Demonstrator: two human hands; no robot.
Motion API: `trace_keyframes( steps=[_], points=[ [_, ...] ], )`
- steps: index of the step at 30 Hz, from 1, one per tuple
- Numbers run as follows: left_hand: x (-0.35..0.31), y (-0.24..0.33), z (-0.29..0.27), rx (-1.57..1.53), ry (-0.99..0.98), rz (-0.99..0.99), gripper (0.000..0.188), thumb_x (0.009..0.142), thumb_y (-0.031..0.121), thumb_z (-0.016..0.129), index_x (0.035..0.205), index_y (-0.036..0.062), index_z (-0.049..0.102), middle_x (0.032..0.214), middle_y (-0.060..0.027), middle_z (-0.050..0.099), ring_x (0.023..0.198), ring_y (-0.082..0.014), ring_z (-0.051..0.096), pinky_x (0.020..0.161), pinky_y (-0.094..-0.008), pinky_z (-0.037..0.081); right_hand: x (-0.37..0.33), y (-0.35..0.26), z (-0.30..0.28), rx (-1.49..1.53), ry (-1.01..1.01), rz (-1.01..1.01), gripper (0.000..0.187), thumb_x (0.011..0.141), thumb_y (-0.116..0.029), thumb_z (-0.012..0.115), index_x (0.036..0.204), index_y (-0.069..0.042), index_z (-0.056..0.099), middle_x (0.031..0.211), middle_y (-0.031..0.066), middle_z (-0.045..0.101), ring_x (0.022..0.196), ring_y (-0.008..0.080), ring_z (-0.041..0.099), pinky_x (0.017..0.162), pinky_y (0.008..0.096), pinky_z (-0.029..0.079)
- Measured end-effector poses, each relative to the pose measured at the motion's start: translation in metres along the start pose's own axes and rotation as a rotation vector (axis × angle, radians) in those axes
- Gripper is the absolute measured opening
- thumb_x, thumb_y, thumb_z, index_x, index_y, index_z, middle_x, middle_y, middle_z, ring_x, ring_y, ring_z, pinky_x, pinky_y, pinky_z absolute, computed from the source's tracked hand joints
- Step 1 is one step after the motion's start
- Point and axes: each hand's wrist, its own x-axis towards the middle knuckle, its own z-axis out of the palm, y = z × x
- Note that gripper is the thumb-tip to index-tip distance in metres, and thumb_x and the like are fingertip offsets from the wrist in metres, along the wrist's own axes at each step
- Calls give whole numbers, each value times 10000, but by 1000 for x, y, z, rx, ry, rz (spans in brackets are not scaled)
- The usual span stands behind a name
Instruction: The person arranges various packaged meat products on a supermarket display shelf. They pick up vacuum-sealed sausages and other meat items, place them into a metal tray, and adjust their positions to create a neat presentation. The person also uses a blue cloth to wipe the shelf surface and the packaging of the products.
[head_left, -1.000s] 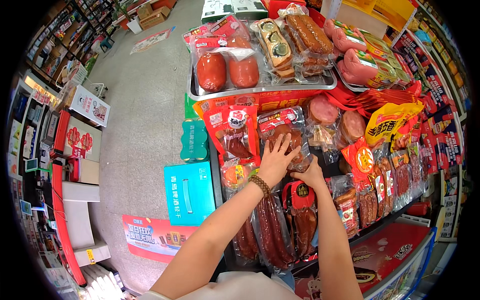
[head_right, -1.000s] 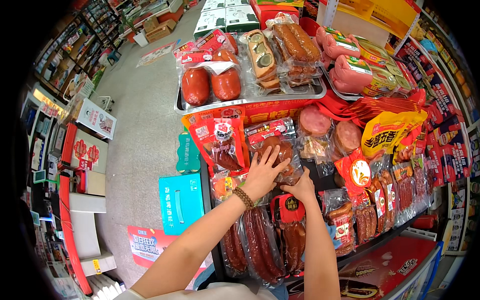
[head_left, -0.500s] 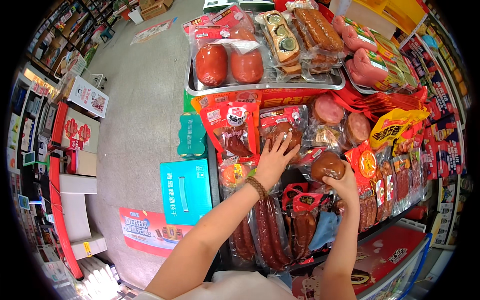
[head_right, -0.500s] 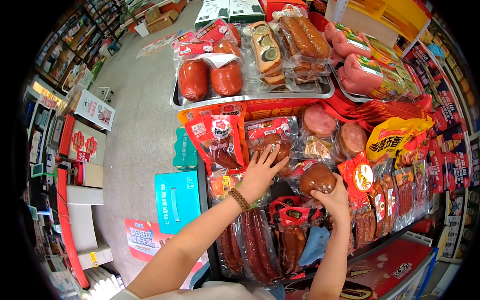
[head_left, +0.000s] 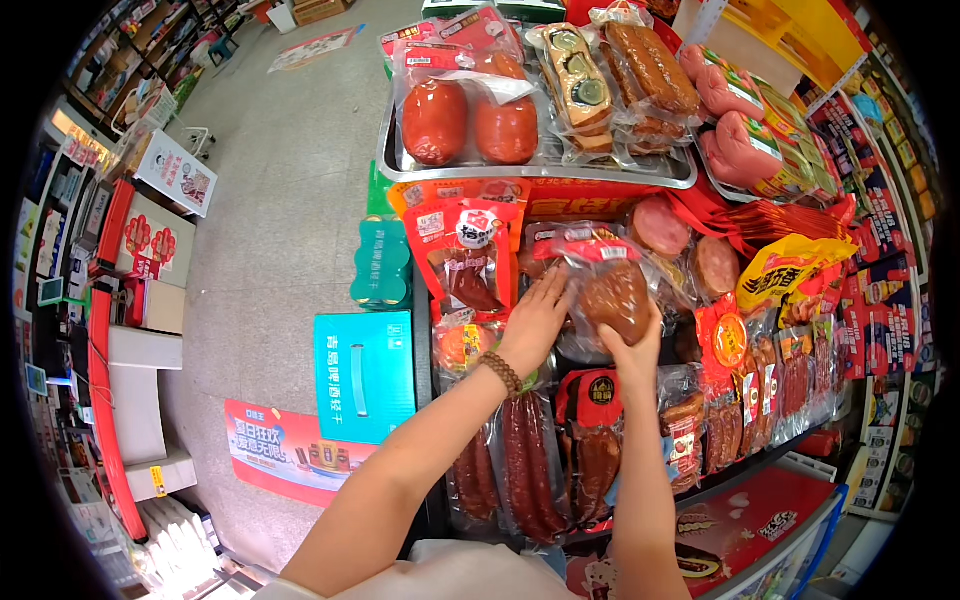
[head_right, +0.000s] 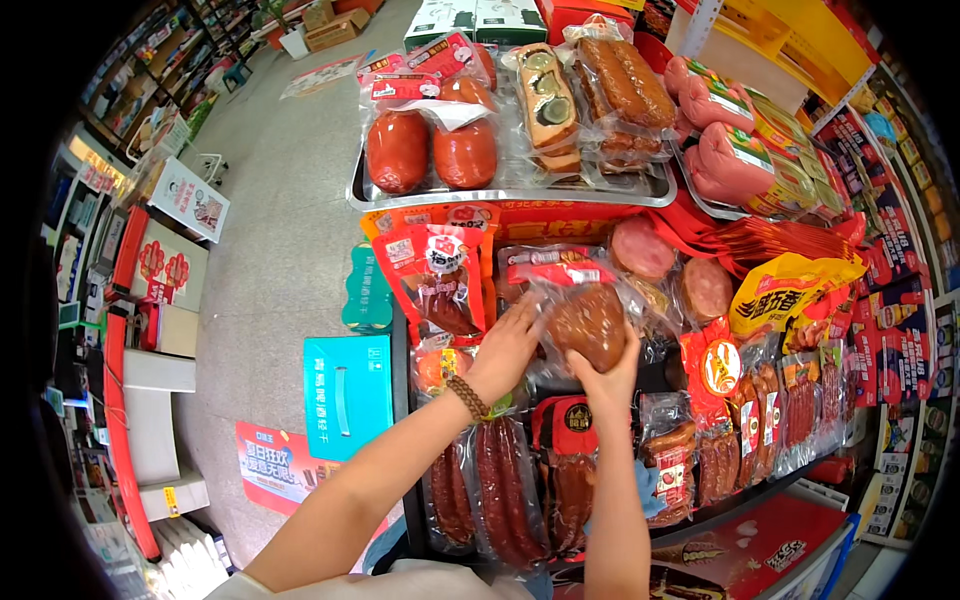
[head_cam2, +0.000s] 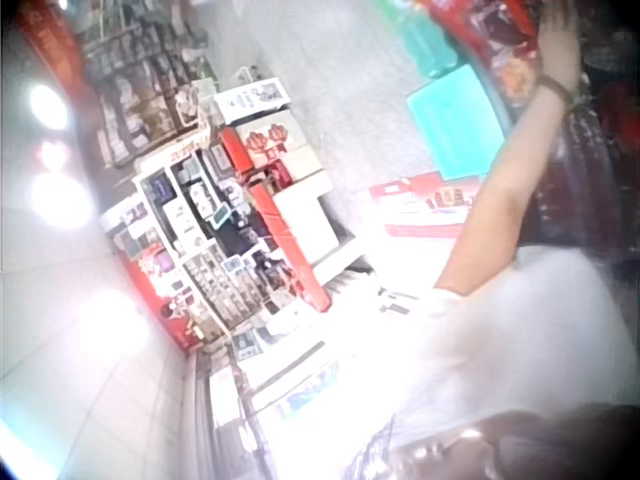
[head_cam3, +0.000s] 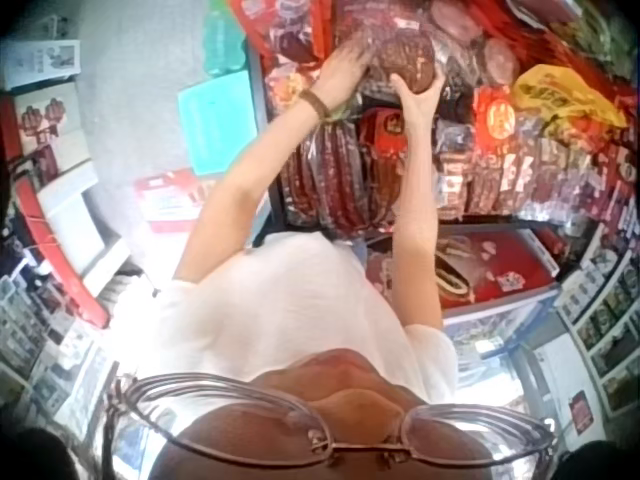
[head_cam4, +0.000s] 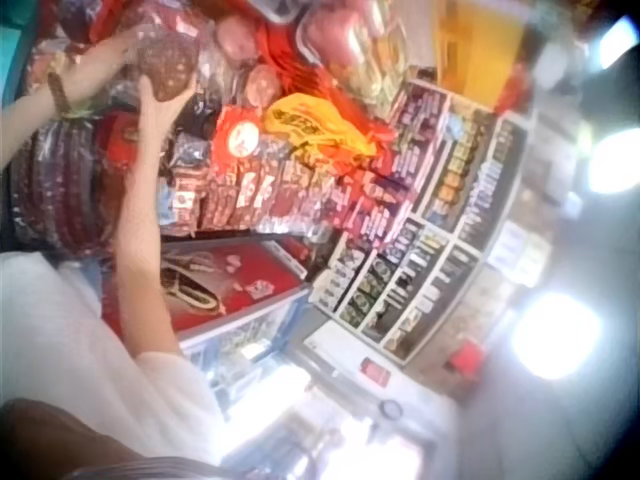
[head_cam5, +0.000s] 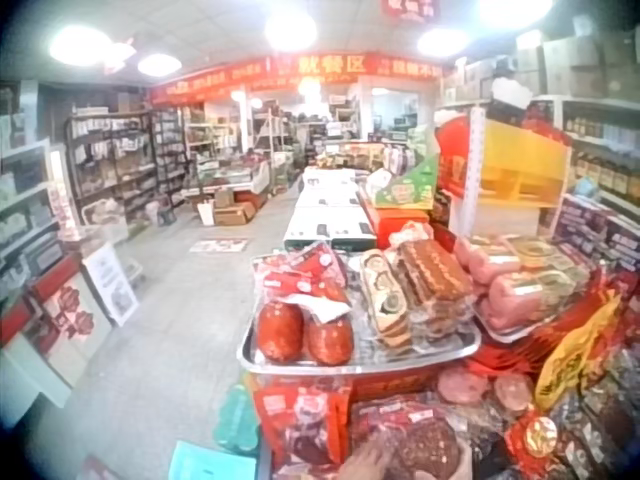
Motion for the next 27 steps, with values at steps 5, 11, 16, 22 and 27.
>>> trace_keyframes(
  steps=[5,11,16,22,27],
  points=[
    [-13,-8,-17,47,-105,-16,437,816,16,475,1231,-119,454,1422,-224,351,1340,-306,334,1095,-373,317,18,61,14,-378,-57,-109,927,654,-213,827,1351,34,267,1224,239,482,1119,326,510,939,396,422],
    [-20,0,-30,-175,-72,-165,511,763,-48,526,1250,-149,411,1391,-313,332,1262,-369,415,1026,-399,395,16,62,19,-581,-24,-123,999,628,-299,841,1358,44,251,1201,253,480,1122,404,464,976,461,367],
    [-14,16,-53,-402,60,-327,540,795,7,533,1296,-108,369,1319,-334,400,1091,-447,518,889,-436,486,16,61,14,-692,-44,-88,1056,625,-353,834,1388,38,219,1207,251,470,1143,412,436,1000,471,337],
    [-30,17,-68,-442,15,-287,483,821,16,525,1286,-51,414,1314,-298,431,1104,-438,515,913,-420,465,24,59,-13,-587,-261,-27,1044,638,-373,826,1406,24,240,1293,267,420,1211,397,413,1027,443,336],
    [-52,15,-85,-554,66,-295,436,818,0,572,1244,-9,484,1309,-247,473,1143,-391,523,949,-415,440,21,46,-19,-586,-249,-15,970,693,-387,791,1402,25,272,1299,277,418,1231,383,414,1012,432,357]
  ],
)
